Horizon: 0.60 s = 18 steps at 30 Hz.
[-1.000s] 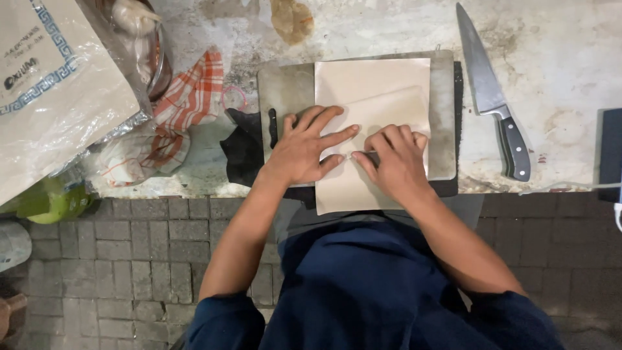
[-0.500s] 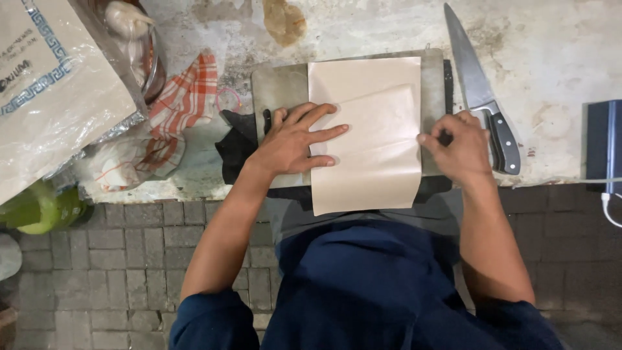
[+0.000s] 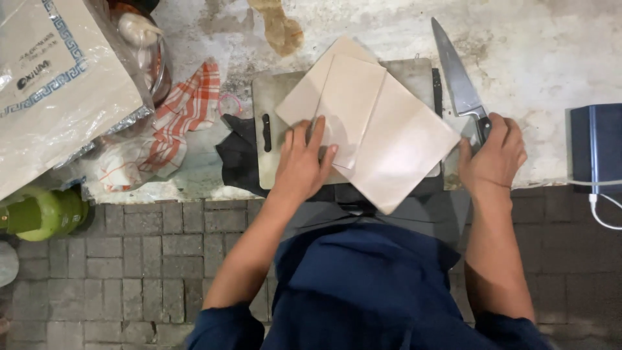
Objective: Cutting paper liners to size and placing them inside small cardboard boxes for food packaging.
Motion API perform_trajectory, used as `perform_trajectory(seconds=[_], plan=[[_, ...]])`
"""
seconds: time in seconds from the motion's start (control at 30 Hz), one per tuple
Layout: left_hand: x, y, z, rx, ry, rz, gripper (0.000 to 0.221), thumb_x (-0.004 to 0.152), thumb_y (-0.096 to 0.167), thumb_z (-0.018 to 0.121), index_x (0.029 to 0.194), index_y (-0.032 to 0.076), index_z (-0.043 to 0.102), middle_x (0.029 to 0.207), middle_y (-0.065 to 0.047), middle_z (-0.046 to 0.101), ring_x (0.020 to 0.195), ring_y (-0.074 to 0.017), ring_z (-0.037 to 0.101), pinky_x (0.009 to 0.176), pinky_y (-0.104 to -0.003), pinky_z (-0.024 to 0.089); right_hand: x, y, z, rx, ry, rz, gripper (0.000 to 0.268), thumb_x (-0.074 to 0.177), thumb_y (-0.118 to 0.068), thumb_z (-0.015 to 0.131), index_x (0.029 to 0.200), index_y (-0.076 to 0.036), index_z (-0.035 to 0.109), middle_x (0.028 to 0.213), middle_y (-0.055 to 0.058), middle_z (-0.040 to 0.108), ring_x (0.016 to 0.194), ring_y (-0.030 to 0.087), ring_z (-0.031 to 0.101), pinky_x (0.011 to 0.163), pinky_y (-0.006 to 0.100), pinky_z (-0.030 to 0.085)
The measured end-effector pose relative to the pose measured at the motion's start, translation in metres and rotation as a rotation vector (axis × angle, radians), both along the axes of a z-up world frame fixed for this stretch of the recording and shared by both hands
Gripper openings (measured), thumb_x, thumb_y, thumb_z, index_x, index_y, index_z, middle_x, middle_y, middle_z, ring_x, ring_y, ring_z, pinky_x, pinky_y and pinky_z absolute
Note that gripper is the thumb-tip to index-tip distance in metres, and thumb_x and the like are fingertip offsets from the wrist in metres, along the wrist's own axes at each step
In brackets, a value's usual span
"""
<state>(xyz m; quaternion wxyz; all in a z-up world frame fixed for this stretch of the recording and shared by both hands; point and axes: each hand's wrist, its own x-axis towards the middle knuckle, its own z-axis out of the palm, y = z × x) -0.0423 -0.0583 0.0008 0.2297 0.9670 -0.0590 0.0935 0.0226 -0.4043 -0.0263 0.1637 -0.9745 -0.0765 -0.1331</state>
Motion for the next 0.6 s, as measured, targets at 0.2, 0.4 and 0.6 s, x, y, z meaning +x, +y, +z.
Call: perform_trajectory(seconds=[0.2,0.4,0.6], plan=[[0.002,0.022,0.001,0.158,-0.059,-0.273,0.071,0.088,0.051,0.072,0.145,0.017,0.046,0.146,-0.011,0.046,0.127,-0.0318,0.047,0.087,-0.044,0.039,0.023,-0.014,0.005,0.144,0.218,-0.017,0.05,0.096,-0.002,0.053,0.145,0.0,0.044,0.122,0.027,0.05,0.111,0.046,0.042,0.093,0.055,0.038],[0.022,0.038,-0.011,0.272,-0.198,-0.483,0.051,0.095,0.049,0.065,0.131,0.013,0.059,0.133,-0.006,0.059,0.13,-0.0285,0.052,0.089,-0.039,0.043,-0.034,-0.025,0.009,0.477,0.243,-0.023,0.045,0.105,-0.015,0.041,0.146,0.004,0.042,0.133,0.025,0.056,0.12,0.038,0.054,0.099,0.043,0.04],[0.028,0.014,0.009,0.324,-0.574,-0.606,0.015,0.098,0.02,0.066,0.087,0.01,0.062,0.089,-0.006,0.064,0.095,-0.0258,0.065,0.075,-0.036,0.044,-0.119,-0.033,0.034,0.692,0.777,0.279,0.035,0.085,-0.02,0.068,0.116,-0.007,0.062,0.076,0.001,0.073,0.052,0.01,0.067,0.052,0.025,0.059]])
